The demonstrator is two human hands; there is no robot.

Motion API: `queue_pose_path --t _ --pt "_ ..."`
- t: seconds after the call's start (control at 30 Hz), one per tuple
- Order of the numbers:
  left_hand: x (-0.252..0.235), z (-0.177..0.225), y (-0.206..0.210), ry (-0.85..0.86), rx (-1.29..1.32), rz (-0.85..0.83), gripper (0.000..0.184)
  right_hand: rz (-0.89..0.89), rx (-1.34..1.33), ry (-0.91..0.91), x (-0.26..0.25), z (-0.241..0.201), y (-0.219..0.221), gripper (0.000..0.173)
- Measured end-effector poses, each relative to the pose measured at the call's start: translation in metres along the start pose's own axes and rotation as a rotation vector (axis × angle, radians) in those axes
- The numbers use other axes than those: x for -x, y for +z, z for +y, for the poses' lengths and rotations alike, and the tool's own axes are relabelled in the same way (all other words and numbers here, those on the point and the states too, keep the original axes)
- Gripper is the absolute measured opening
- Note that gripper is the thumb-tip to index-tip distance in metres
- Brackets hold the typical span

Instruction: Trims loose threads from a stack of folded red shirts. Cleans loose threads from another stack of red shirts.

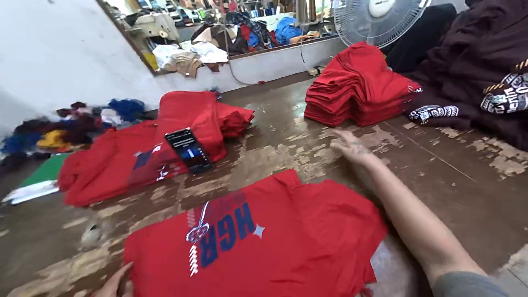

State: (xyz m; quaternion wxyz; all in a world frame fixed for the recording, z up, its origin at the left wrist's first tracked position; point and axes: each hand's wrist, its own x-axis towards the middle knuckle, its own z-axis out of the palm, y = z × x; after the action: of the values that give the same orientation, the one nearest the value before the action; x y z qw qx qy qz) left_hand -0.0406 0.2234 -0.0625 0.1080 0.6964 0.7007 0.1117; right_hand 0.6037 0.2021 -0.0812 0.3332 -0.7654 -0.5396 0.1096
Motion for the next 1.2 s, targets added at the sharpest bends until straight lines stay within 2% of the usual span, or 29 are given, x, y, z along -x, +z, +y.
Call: queue_pose_path --t 0.1,0.17,0.23,0.33,0.43,0.6,0.8,0.87,0.93,1.0,1.07,1.1,1.17,1.2 --pt "-0.019 -0.033 0.032 0.047 0.014 0.099 0.046 -0.267 0.131 -0.265 0.062 -0.111 0.039 0.057" --pt "-0.022 -0.03 0.036 0.082 0.068 0.12 0.045 -0.389 0.201 -0.356 0.099 -0.148 0.074 0.058" --pt "-0.017 -0.031 0.031 0.151 0.081 0.108 0.044 -0.351 0.284 -0.349 0.127 -0.148 0.095 0.056" --pt "-0.004 -0.066 0.016 0.271 -0.05 0.158 0.041 -0.202 0.24 -0.272 0.15 -0.117 0.079 0.052" --pt "0.003 -0.103 0.009 0.313 -0.083 0.215 0.037 -0.085 0.237 -0.326 0.181 -0.081 0.069 0.049" --pt "0.015 -0.095 0.005 0.262 -0.018 0.203 0.037 0.033 0.275 -0.362 0.201 -0.069 0.073 0.049" --pt "0.015 -0.094 -0.002 0.205 0.026 0.046 0.041 -0.084 0.267 -0.269 0.199 -0.077 0.066 0.052" --pt "0.016 -0.096 0.0 0.225 0.023 0.072 0.041 -0.136 0.284 -0.23 0.205 -0.096 0.059 0.05" --pt "0.029 -0.086 -0.001 0.343 0.022 0.21 0.037 -0.112 0.3 -0.309 0.233 -0.128 0.06 0.049" --pt "0.056 -0.056 -0.011 0.528 0.076 0.255 0.036 -0.069 0.298 -0.515 0.272 -0.154 0.079 0.047" --pt "0.092 -0.019 -0.015 0.693 0.128 0.119 0.038 -0.001 0.285 -0.696 0.307 -0.161 0.101 0.045" --pt "0.111 -0.005 -0.009 0.751 0.125 0.042 0.04 0.02 0.241 -0.723 0.317 -0.159 0.102 0.043" --pt "0.139 0.006 0.011 0.823 0.086 -0.025 0.047 0.026 0.159 -0.693 0.326 -0.146 0.091 0.04" --pt "0.148 0.004 0.02 0.853 0.065 0.026 0.05 0.046 0.138 -0.669 0.327 -0.138 0.083 0.04"
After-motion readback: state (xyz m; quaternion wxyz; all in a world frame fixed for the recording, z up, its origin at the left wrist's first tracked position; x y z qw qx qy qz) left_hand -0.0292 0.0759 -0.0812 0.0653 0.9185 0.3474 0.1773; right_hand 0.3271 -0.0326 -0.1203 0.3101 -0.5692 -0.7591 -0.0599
